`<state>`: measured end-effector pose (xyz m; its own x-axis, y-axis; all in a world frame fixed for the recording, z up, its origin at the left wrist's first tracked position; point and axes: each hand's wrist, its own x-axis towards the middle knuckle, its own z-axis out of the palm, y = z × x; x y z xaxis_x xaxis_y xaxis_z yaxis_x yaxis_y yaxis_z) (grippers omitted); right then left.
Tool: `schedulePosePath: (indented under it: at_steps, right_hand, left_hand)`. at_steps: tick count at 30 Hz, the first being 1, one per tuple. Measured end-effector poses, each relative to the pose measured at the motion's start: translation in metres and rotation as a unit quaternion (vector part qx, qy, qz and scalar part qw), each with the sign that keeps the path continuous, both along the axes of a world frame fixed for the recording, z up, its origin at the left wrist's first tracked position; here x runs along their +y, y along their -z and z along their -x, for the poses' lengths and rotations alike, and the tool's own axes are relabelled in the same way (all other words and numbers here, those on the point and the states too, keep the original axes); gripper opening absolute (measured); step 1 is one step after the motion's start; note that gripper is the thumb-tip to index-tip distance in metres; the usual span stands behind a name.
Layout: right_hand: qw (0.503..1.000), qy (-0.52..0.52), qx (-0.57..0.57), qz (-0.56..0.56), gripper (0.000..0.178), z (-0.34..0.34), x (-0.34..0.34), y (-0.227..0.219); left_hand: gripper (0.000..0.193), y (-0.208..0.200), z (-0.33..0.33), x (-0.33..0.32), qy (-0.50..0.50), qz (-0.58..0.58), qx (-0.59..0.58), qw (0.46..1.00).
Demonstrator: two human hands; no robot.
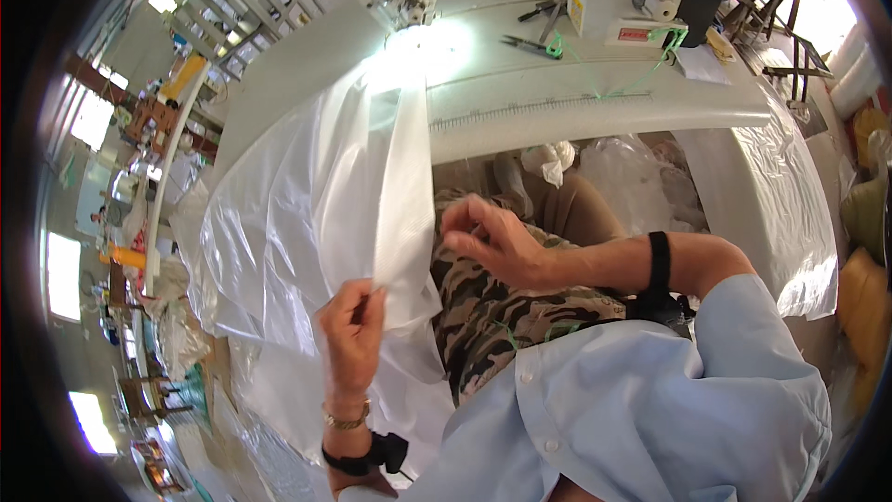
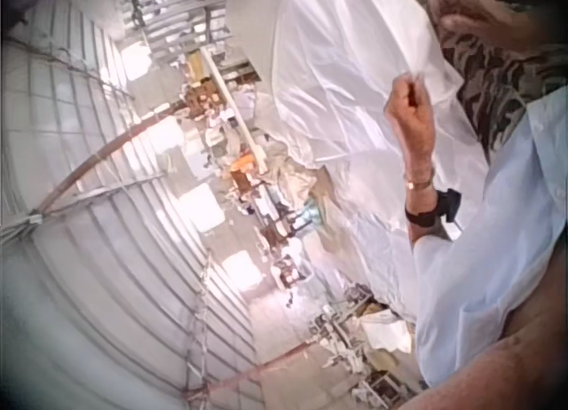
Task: The person folds and aligns the edges of a white plastic sheet, feeds it through a sewing machine, and trims the thread with shears. They then reposition the material to repeat the sewing and trimming process on another section.
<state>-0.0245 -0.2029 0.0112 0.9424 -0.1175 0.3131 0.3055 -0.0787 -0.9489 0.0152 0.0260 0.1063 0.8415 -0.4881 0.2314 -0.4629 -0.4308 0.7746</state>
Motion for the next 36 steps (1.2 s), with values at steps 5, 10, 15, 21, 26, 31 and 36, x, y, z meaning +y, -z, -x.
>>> schedulePosePath:
  at_steps: [5,10,15,21,26,31,36]
  right_hand:
    - [0.989,-0.067,0.015,0.133,0.037,-0.111,0.054,-0.006]
    - [0.841,-0.134,-0.320,0.415,0.046,-0.144,0.120,-0.013]
    - [0.834,-0.167,-0.353,0.390,0.047,-0.114,0.099,0.017]
    - [0.715,-0.304,-0.087,0.623,0.033,-0.105,0.005,0.002]
    - [0.806,-0.323,-0.064,0.491,0.019,-0.124,-0.069,-0.058]
    - [0.824,-0.214,-0.302,0.430,0.014,-0.156,-0.076,-0.075]
    - [0.834,-0.296,-0.227,0.407,0.016,-0.164,-0.077,-0.065]
  left_hand:
    - [0.004,-0.081,-0.018,-0.006,0.038,-0.162,-0.174,0.971]
    - [0.008,-0.117,-0.018,-0.027,0.228,-0.310,-0.282,0.879]
    - [0.010,-0.059,0.003,-0.030,0.278,-0.388,-0.228,0.849]
    - [0.008,0.035,0.026,-0.022,0.103,-0.292,-0.210,0.927]
    - [0.008,0.058,0.037,-0.027,0.010,-0.208,-0.170,0.963]
    - [0.009,0.059,0.041,-0.026,-0.123,0.016,0.041,0.991]
    - [0.015,0.054,0.042,-0.020,-0.174,0.071,0.116,0.975]
